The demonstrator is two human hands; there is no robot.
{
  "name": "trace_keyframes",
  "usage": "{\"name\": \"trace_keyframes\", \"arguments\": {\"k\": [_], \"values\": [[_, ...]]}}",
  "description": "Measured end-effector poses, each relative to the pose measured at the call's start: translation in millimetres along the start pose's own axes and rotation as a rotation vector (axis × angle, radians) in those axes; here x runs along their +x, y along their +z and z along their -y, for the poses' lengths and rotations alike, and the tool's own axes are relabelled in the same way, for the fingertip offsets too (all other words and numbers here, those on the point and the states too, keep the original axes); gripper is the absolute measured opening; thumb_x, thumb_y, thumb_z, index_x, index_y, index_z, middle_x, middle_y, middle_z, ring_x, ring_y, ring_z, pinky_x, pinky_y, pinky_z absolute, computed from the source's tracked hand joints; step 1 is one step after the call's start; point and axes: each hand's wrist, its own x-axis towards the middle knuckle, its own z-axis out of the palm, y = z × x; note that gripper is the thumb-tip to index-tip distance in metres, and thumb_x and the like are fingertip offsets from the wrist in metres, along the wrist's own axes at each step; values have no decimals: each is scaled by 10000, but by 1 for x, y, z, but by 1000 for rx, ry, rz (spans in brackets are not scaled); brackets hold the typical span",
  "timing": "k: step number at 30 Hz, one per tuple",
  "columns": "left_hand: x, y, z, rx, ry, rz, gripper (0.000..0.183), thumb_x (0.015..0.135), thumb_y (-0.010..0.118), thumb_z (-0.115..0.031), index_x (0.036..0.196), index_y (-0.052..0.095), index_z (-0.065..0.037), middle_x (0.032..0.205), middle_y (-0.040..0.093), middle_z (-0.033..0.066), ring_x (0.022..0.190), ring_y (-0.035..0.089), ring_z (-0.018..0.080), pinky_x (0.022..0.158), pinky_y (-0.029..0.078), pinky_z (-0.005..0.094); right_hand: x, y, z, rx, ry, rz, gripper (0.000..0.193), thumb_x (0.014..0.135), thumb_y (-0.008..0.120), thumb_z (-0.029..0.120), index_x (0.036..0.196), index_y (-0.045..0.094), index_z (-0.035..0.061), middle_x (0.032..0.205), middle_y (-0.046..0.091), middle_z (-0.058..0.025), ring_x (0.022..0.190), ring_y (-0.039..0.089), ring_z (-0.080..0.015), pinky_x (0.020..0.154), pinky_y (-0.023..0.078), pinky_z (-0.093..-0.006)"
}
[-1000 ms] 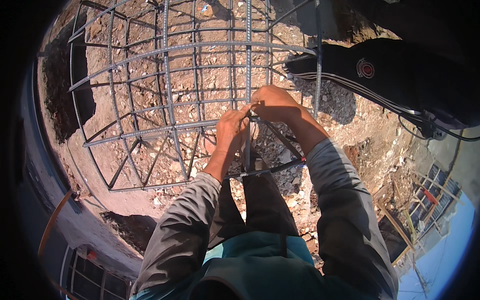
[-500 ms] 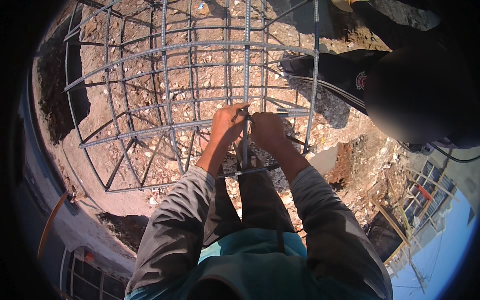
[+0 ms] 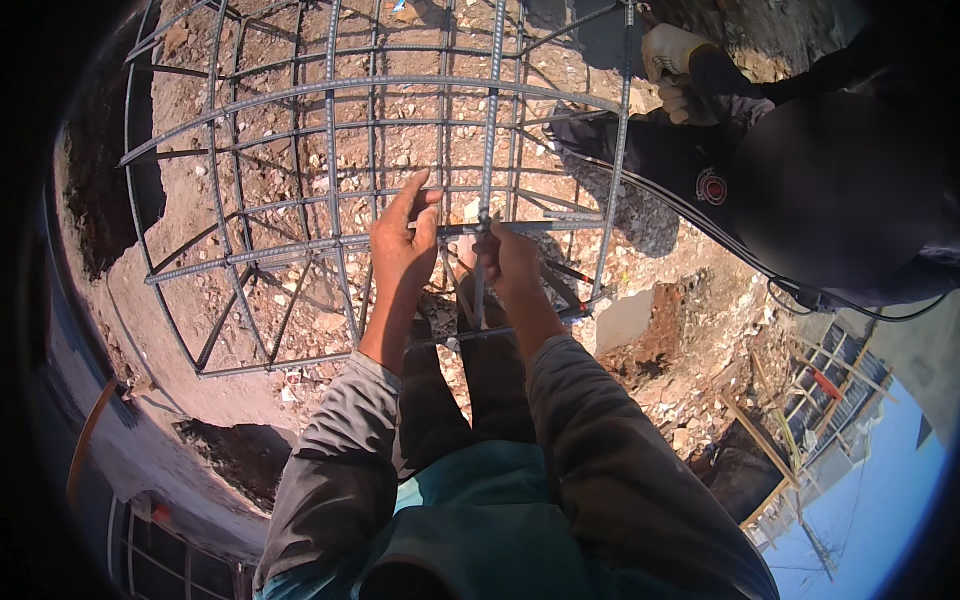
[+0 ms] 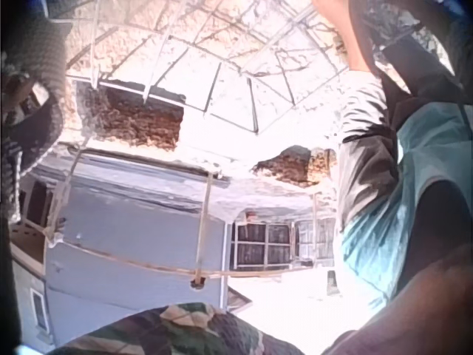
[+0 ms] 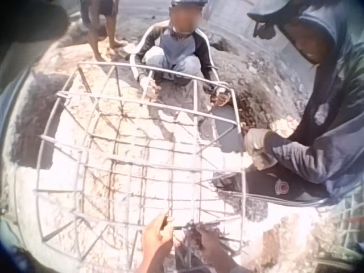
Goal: The person constructs a rebar cage by hand and using a tool to twist wire around the intersections of the metal bars.
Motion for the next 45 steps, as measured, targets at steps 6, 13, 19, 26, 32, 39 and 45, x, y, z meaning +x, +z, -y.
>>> {"name": "trace_keyframes", "arguments": {"k": [6,13,19,26,32,39,45], "values": [[-66,-40,3,-80,-111,-143,387,857,535,66,1233,583,-14,965,685,141,834,672,194,745,531,302,-49,-23,50,-848,-926,-122,168,864,647,205,933,679,55,751,629,-90,683,599,-237,682,482,-368],[-108,-40,0,-14,-129,-85,392,831,516,68,1212,586,5,938,683,148,833,683,225,734,528,312,12,-32,53,-1408,-1259,233,193,757,684,234,861,600,95,787,533,-45,755,555,-274,690,397,-415],[-137,-43,1,-29,-198,-86,380,844,511,57,1212,589,8,959,680,142,856,663,211,750,520,313,-8,4,9,-701,-815,-282,242,834,694,227,718,625,25,671,598,-75,602,572,-207,548,437,-362],[-162,-36,9,-174,-416,-8,356,896,456,39,1236,562,41,965,652,90,824,578,111,733,478,235,-47,-17,-42,-32,-397,-466,274,830,722,257,805,630,0,707,606,-34,646,529,-109,594,435,-293],[-157,-16,28,-144,-457,129,307,908,500,-1,1202,572,43,946,656,104,846,589,119,758,479,242,-38,-116,-170,-47,137,-663,592,790,684,529,802,634,-61,770,645,-172,725,622,-293,712,478,-415],[-163,-5,56,24,-356,386,272,900,557,-86,1140,599,34,912,673,143,825,632,193,766,497,312,-18,-102,-200,122,26,-724,283,803,685,247,814,590,-20,700,605,-104,528,601,-199,508,499,-343],[-132,-48,60,-115,-566,-79,265,959,510,-110,1152,575,58,967,662,138,864,632,181,797,503,276,-98,-169,-136,-272,-327,-728,193,866,654,144,963,585,-8,733,599,-103,633,569,-195,610,473,-339]]}}
